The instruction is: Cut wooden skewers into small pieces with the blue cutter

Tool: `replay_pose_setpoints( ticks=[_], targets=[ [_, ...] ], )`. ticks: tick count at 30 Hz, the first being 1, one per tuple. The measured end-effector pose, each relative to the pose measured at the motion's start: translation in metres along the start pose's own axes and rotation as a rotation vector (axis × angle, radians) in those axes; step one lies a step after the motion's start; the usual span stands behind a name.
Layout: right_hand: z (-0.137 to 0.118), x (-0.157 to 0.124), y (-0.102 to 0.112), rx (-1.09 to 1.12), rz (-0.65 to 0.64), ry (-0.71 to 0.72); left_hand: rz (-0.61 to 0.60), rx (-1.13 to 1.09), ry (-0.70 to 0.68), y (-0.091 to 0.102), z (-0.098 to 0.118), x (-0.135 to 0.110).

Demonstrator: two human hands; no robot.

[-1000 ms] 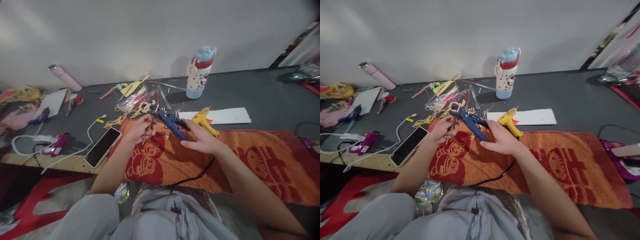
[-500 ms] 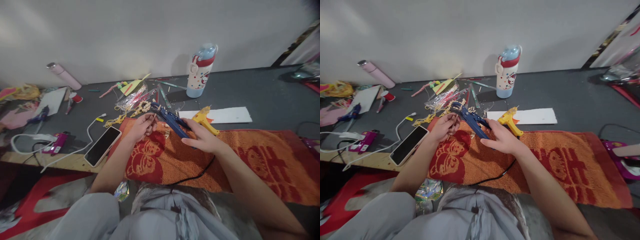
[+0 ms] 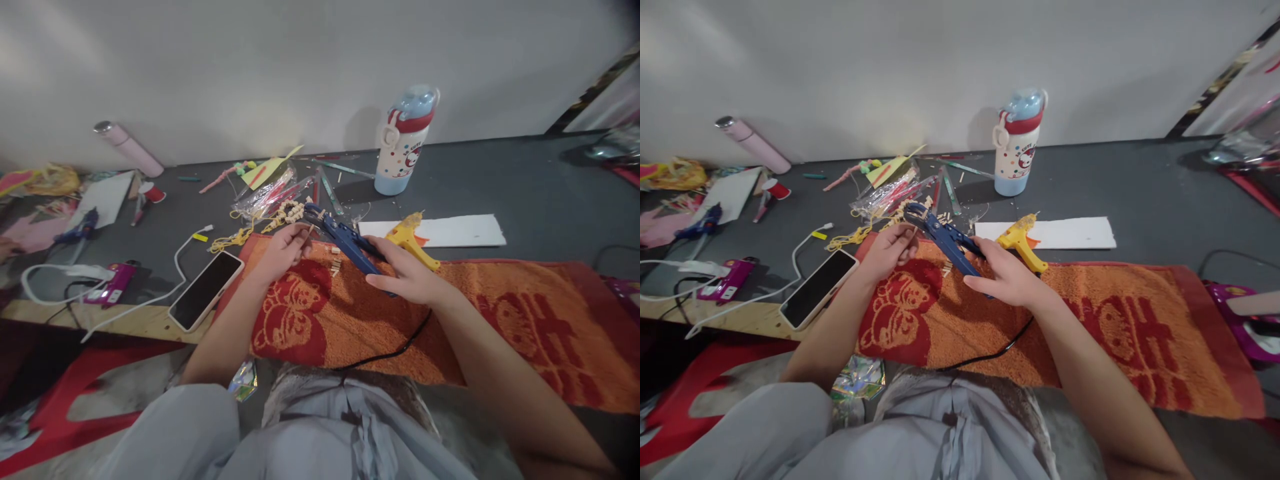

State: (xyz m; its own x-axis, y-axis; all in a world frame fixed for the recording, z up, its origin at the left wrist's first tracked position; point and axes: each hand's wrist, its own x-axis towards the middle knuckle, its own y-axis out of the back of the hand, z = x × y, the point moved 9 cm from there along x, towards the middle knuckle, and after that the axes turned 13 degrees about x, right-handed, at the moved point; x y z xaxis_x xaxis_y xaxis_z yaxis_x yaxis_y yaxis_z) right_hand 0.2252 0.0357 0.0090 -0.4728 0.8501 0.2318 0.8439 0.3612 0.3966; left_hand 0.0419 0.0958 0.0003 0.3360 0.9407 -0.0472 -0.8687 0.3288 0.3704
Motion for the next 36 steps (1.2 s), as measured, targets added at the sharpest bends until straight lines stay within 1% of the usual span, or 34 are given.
replay_pose_setpoints(
  ticks=[2, 4, 7, 10, 12, 15, 21, 25, 32, 36],
  targets=[
    [0.000, 0.000, 0.000, 0.009, 0.002, -0.006, 0.020, 0.064, -0.031, 0.002, 0.001, 0.001],
    [0.002, 0.000, 0.001, 0.027, 0.005, -0.023, 0.055, 0.147, -0.090, 0.006, 0.005, 0.001],
    [0.005, -0.001, 0.001, 0.060, 0.007, -0.064, 0.119, 0.291, -0.187, 0.009, 0.014, 0.000],
    [0.006, -0.001, 0.001, 0.076, 0.010, -0.084, 0.171, 0.426, -0.253, 0.011, 0.024, -0.003],
    [0.005, 0.000, 0.000, 0.078, 0.007, -0.087, 0.197, 0.503, -0.274, 0.011, 0.029, -0.005],
    [0.004, 0.001, -0.001, 0.085, 0.003, -0.083, 0.218, 0.582, -0.268, 0.012, 0.031, -0.007],
    [0.005, 0.001, -0.003, 0.090, 0.009, -0.067, 0.263, 0.657, -0.281, 0.014, 0.032, -0.009],
    [0.005, 0.001, -0.005, 0.108, 0.006, -0.068, 0.274, 0.661, -0.285, 0.014, 0.032, -0.009],
    [0.002, 0.001, -0.004, 0.101, -0.001, -0.066, 0.277, 0.636, -0.284, 0.013, 0.033, -0.010],
    [0.006, 0.001, -0.003, 0.089, 0.020, -0.073, 0.258, 0.648, -0.258, 0.012, 0.029, -0.008]
  ],
)
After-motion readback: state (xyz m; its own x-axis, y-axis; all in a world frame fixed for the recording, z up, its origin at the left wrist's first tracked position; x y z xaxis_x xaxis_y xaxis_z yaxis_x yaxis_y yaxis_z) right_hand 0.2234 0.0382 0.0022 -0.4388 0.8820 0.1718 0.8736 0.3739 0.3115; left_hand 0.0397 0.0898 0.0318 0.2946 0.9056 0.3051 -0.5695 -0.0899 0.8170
